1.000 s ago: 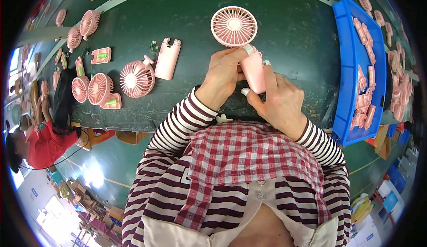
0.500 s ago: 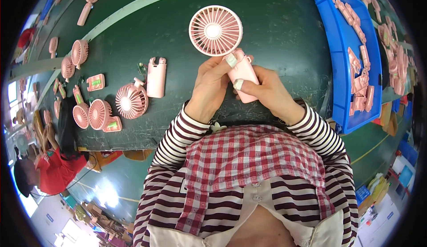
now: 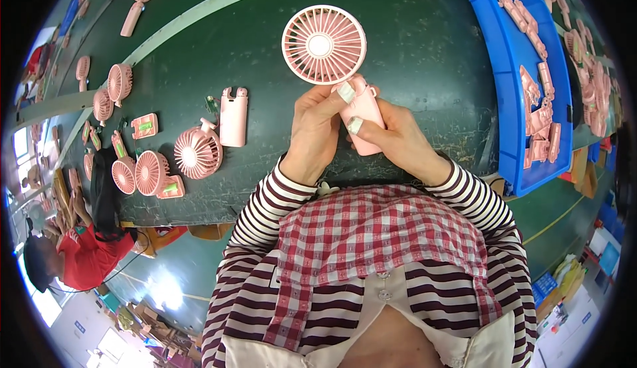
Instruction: The person assembles handheld fans by fitting circuit boards and wires into the fan handle casings, attaching the handle covers, pressing them together, and placing the assembled fans onto the conveyor belt.
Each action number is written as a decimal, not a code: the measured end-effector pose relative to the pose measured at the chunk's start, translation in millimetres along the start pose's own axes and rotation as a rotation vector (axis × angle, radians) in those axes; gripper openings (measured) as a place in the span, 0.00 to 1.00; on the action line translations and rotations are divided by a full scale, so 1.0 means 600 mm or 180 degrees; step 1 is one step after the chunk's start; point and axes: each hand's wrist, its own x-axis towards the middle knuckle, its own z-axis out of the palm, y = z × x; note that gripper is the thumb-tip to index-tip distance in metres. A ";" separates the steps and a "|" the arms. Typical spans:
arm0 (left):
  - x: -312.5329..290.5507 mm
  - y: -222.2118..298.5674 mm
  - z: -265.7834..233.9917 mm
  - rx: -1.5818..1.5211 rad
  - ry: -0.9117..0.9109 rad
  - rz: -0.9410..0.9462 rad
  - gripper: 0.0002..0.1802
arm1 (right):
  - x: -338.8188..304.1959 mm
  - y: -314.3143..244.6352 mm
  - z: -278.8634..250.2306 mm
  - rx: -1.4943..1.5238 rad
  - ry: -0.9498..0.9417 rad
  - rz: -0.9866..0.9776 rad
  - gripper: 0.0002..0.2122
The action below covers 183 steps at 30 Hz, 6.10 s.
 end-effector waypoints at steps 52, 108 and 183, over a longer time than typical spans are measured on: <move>0.009 0.045 0.000 0.0460 -0.0222 0.0107 0.23 | 0.060 -0.007 -0.008 0.2073 -0.0602 -0.0002 0.14; 0.012 0.034 0.015 -0.0176 -0.0736 0.0339 0.22 | 0.028 -0.042 -0.011 0.0026 0.0832 -0.0944 0.10; 0.007 0.006 -0.022 0.0523 -0.0402 -0.0671 0.22 | 0.045 -0.011 -0.045 0.0029 0.0865 0.0352 0.17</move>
